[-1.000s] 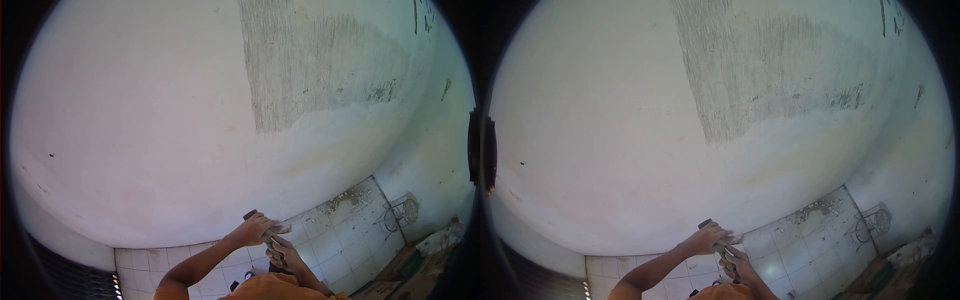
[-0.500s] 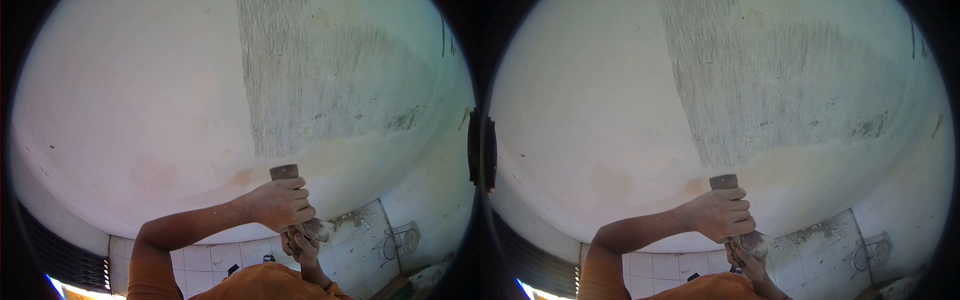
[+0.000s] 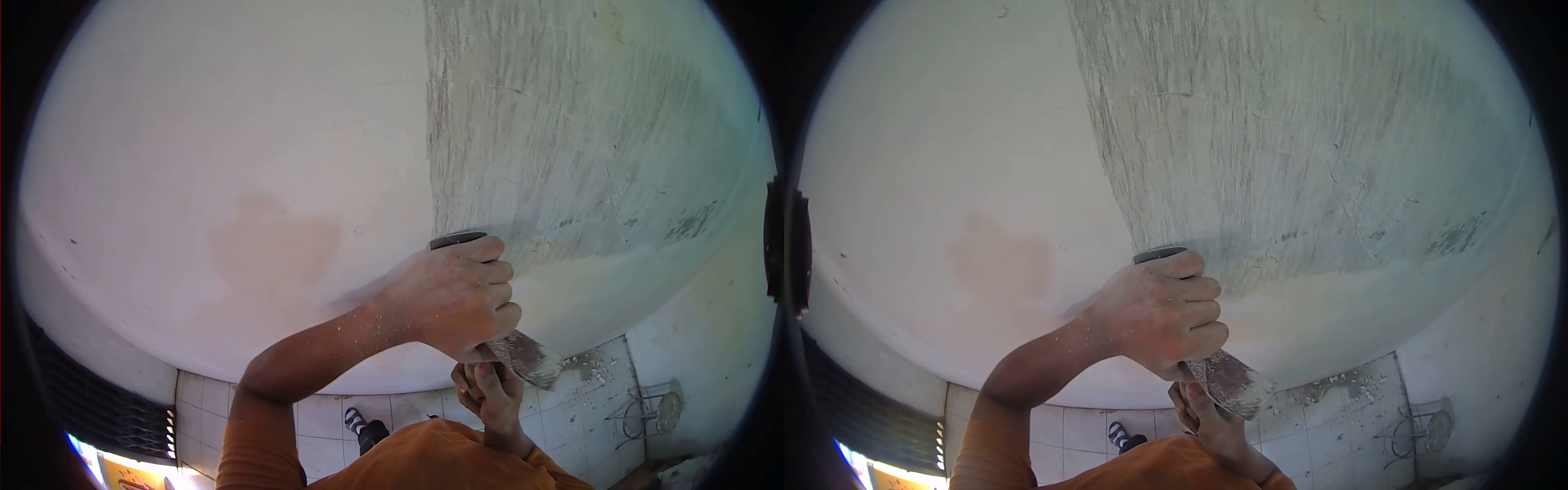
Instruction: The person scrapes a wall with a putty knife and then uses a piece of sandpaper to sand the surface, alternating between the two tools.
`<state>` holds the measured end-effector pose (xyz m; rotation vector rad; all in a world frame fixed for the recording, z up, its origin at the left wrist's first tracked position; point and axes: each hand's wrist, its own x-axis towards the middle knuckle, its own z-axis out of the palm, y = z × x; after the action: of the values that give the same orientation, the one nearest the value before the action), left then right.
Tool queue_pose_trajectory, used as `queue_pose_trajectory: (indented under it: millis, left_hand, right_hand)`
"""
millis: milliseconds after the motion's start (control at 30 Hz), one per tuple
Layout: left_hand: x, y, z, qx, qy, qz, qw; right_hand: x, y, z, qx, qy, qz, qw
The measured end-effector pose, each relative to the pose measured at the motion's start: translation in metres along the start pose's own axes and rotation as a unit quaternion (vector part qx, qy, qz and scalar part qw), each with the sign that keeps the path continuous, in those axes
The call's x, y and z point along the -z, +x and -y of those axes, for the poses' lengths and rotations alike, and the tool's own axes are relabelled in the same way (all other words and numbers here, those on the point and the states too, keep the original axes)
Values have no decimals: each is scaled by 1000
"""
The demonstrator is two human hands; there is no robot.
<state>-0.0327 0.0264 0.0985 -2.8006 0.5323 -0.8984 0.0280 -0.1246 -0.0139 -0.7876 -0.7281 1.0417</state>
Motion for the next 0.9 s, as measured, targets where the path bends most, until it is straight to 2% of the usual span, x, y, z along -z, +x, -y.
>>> queue_pose_trajectory:
  millis: [133, 200, 267, 367, 400, 500, 533, 667, 767, 800, 900]
  left_hand:
    - [3, 8, 4, 2, -19, -60, 998]
    - [-4, 0, -1, 4, -23, -81, 996]
    - [-8, -8, -2, 2, -5, -80, 997]
    - [0, 6, 5, -16, 8, -116, 993]
    - [2, 7, 5, -9, -14, -120, 993]
    - [-2, 5, 2, 16, -51, -130, 990]
    - [-10, -1, -1, 25, -50, -126, 990]
    - [-1, 7, 3, 27, -51, -122, 991]
    - [7, 13, 4, 31, -31, -131, 990]
    - [1, 10, 2, 37, -39, -126, 991]
    - [-11, 3, 0, 43, -41, -122, 991]
  right_hand:
    - [-13, -4, 23, 22, -16, -9, 1000]
    - [-3, -10, 11, -7, -50, -28, 998]
    - [-4, -13, -11, 48, -50, -106, 992]
    - [-7, -20, 14, -43, -141, -158, 976]
    - [-16, -14, 24, -4, -102, -144, 984]
    - [4, -16, -2, 87, -80, -53, 992]
    - [1, -17, -5, 60, -82, -94, 990]
    - [-13, -9, 27, 37, -67, -68, 995]
    - [-9, -6, 26, 100, -70, -52, 991]
    - [1, -9, 21, 74, -72, -25, 994]
    - [1, -15, 14, 26, -76, -58, 995]
